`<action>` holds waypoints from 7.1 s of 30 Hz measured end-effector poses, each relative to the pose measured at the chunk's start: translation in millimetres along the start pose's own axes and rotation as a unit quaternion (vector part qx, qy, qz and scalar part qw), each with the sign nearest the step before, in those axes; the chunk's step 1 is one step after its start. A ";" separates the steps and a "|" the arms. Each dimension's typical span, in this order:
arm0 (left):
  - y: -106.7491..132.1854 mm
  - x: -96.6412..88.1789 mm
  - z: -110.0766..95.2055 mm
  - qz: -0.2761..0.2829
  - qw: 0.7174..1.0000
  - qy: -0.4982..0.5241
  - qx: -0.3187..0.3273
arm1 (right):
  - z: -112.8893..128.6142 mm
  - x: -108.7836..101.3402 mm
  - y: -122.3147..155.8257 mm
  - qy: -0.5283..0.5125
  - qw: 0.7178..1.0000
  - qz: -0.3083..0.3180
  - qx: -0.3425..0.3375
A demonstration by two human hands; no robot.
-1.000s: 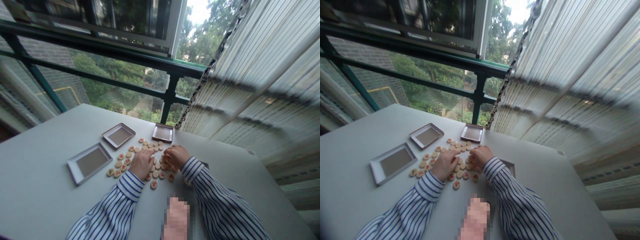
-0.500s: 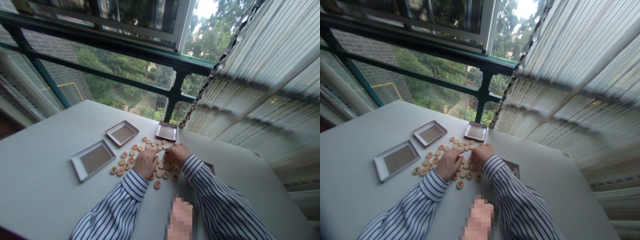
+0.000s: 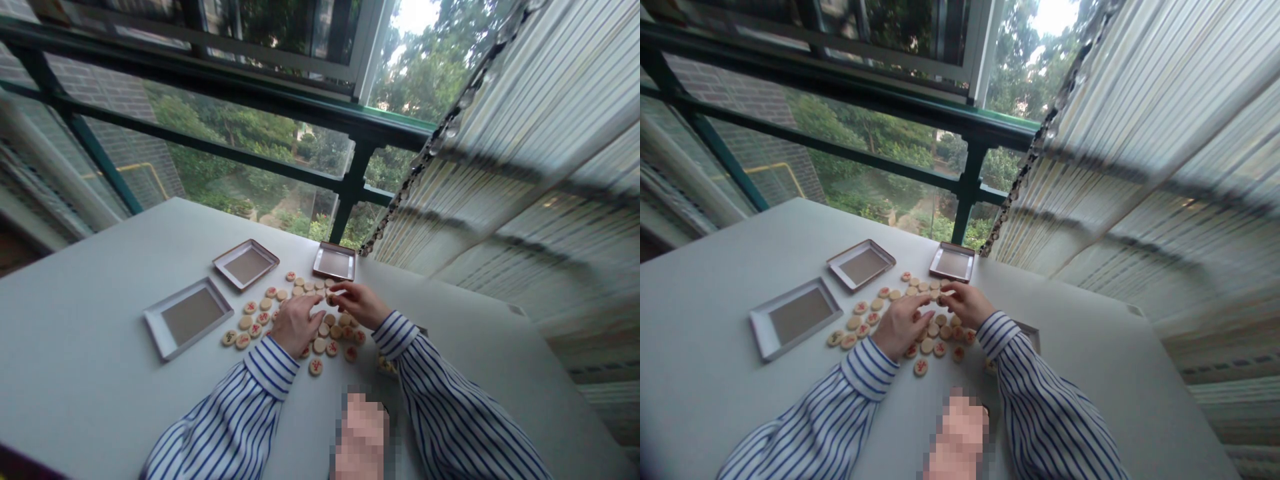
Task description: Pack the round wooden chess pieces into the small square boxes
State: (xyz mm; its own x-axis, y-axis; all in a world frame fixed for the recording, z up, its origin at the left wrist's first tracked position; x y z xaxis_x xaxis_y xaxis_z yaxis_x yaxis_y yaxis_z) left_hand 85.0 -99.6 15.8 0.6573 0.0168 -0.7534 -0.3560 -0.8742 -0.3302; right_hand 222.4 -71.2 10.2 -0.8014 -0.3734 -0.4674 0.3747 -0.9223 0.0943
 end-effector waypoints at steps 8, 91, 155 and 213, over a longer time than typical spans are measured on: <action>-0.8 -0.8 -1.6 -0.036 0.997 0.048 0.043 | 9.5 7.0 4.0 -0.073 0.996 0.030 -0.038; 21.7 96.5 -68.2 0.052 0.761 0.610 -0.217 | -8.8 -49.0 141.5 0.097 0.986 -0.136 -0.024; 31.1 98.2 -72.9 0.079 0.713 0.646 -0.263 | -13.7 -42.9 140.6 0.003 0.991 -0.131 -0.006; 31.0 96.6 -75.7 0.073 0.717 0.649 -0.243 | 10.6 -41.7 143.6 0.205 0.962 -0.154 -0.089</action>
State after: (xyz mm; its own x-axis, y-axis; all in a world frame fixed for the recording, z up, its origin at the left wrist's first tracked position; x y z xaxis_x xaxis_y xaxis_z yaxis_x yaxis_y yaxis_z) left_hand 187.7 -161.7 -24.2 0.8140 -0.2824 0.5076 -0.4180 -0.8916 0.1743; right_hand 304.7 -189.1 52.6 -0.6500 0.0199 -0.7597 0.2512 -0.9378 -0.2395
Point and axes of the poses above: each hand's wrist, its own y-axis away from the middle knuckle, its own x-axis out of the palm, z = x × y, the point moved 6 cm from there along -y, towards the middle knuckle, and after that the axes turned 4 degrees about z, right-handed, at the moved point
